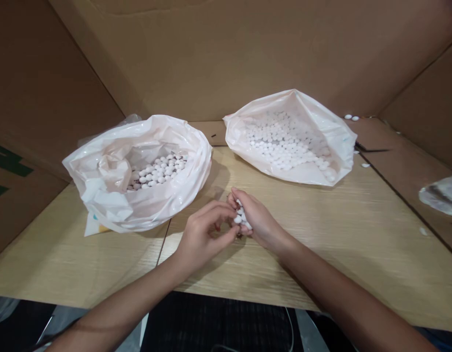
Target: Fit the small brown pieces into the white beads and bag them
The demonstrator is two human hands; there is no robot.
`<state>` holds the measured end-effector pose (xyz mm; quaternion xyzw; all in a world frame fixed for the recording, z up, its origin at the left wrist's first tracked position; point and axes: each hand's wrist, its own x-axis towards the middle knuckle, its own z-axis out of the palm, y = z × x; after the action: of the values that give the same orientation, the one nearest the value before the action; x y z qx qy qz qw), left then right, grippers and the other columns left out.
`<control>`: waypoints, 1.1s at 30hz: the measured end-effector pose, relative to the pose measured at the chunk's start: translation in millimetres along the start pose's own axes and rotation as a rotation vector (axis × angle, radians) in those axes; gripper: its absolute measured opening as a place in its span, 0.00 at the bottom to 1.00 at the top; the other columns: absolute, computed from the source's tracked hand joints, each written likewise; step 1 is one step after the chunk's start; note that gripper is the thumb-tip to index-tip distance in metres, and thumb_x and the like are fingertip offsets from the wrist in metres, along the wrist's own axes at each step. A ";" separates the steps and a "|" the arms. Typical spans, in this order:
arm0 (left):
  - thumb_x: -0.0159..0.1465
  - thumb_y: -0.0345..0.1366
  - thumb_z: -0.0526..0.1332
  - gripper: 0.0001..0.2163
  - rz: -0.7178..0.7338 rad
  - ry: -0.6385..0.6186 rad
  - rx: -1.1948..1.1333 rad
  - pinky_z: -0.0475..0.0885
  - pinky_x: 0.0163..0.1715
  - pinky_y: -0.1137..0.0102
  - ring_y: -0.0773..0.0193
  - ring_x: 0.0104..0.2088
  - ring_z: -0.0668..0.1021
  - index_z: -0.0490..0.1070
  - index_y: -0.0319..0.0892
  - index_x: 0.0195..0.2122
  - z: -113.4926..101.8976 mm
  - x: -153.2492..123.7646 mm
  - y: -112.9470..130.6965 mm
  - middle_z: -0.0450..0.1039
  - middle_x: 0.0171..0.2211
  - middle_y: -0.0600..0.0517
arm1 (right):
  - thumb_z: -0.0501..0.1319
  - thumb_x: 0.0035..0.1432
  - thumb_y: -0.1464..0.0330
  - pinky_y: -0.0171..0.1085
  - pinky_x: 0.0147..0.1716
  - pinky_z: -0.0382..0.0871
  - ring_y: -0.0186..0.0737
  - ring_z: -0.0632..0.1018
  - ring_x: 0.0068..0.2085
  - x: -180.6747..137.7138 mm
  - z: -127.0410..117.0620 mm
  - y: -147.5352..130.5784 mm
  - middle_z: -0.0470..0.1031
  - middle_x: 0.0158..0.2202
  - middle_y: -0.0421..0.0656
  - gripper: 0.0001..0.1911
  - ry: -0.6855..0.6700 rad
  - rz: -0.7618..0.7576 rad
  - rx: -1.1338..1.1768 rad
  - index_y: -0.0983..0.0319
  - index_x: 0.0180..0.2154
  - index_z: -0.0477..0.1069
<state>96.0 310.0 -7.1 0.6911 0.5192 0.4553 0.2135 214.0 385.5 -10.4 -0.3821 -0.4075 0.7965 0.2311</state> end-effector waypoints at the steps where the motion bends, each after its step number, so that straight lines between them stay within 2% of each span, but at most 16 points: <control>1: 0.59 0.28 0.64 0.04 0.014 -0.004 0.010 0.68 0.26 0.75 0.68 0.31 0.74 0.75 0.38 0.36 0.2 -0.8 -0.4 0.76 0.37 0.48 | 0.49 0.64 0.58 0.24 0.09 0.42 0.25 0.55 0.11 -0.1 0.6 0.0 0.56 0.14 0.33 0.18 0.013 -0.004 -0.002 0.60 0.24 0.56; 5: 0.60 0.26 0.63 0.06 0.045 -0.028 0.028 0.69 0.28 0.75 0.70 0.28 0.73 0.73 0.39 0.39 0.0 -3.2 -2.2 0.76 0.33 0.51 | 0.50 0.63 0.57 0.24 0.09 0.42 0.25 0.55 0.12 -0.6 1.5 0.2 0.53 0.14 0.32 0.19 0.034 -0.006 -0.014 0.60 0.24 0.55; 9: 0.62 0.26 0.60 0.10 0.027 -0.075 -0.017 0.71 0.29 0.75 0.67 0.35 0.76 0.75 0.40 0.43 -0.5 -2.2 -0.6 0.76 0.38 0.47 | 0.52 0.61 0.54 0.24 0.09 0.42 0.26 0.56 0.13 -0.4 0.0 2.2 0.53 0.15 0.32 0.20 0.028 -0.013 -0.033 0.60 0.25 0.56; 13: 0.61 0.27 0.61 0.08 0.022 -0.054 -0.064 0.73 0.31 0.74 0.65 0.36 0.78 0.77 0.41 0.39 -0.9 0.4 1.6 0.76 0.37 0.47 | 0.52 0.61 0.54 0.25 0.09 0.42 0.25 0.57 0.12 0.6 -0.7 3.1 0.54 0.16 0.32 0.19 0.020 -0.024 -0.024 0.60 0.25 0.56; 15: 0.60 0.27 0.62 0.07 -0.030 -0.037 -0.116 0.74 0.32 0.74 0.65 0.35 0.78 0.78 0.41 0.37 -2.0 1.7 1.0 0.76 0.36 0.48 | 0.52 0.61 0.55 0.25 0.09 0.41 0.24 0.56 0.12 0.8 -1.7 1.7 0.55 0.17 0.32 0.19 0.021 -0.032 -0.006 0.60 0.24 0.56; 20: 0.57 0.29 0.65 0.04 -0.281 0.072 -0.360 0.73 0.31 0.76 0.66 0.34 0.78 0.78 0.41 0.34 -7.4 4.9 -4.2 0.78 0.33 0.50 | 0.53 0.58 0.63 0.27 0.09 0.39 0.22 0.55 0.11 -0.6 -9.5 -4.3 0.65 0.21 0.36 0.13 -0.032 -0.094 0.019 0.61 0.24 0.57; 24: 0.54 0.30 0.68 0.05 -0.421 0.182 -0.466 0.71 0.27 0.77 0.69 0.28 0.76 0.77 0.40 0.33 -9.7 6.4 -4.2 0.78 0.29 0.52 | 0.53 0.61 0.64 0.27 0.10 0.43 0.22 0.54 0.12 -4.5 -13.0 -7.9 0.64 0.18 0.34 0.14 -0.119 -0.152 -0.080 0.62 0.24 0.60; 30: 0.55 0.32 0.67 0.05 -0.424 0.330 -0.366 0.72 0.31 0.76 0.67 0.31 0.77 0.77 0.39 0.33 -9.2 6.4 -2.3 0.78 0.31 0.51 | 0.57 0.63 0.60 0.27 0.15 0.51 0.26 0.59 0.16 -10.4 -11.5 -7.0 0.61 0.16 0.32 0.11 -0.161 -0.366 -0.399 0.60 0.33 0.64; 33: 0.56 0.32 0.67 0.05 -0.409 0.343 -0.327 0.73 0.32 0.75 0.67 0.32 0.78 0.77 0.40 0.35 -8.8 4.7 -4.8 0.78 0.31 0.51 | 0.59 0.62 0.61 0.28 0.16 0.53 0.27 0.61 0.17 -12.1 -11.4 -5.5 0.60 0.18 0.32 0.09 -0.172 -0.403 -0.483 0.60 0.35 0.65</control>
<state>86.2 314.4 -4.5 0.4416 0.5958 0.5905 0.3183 230.8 385.8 -5.1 -0.2691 -0.6700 0.6445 0.2516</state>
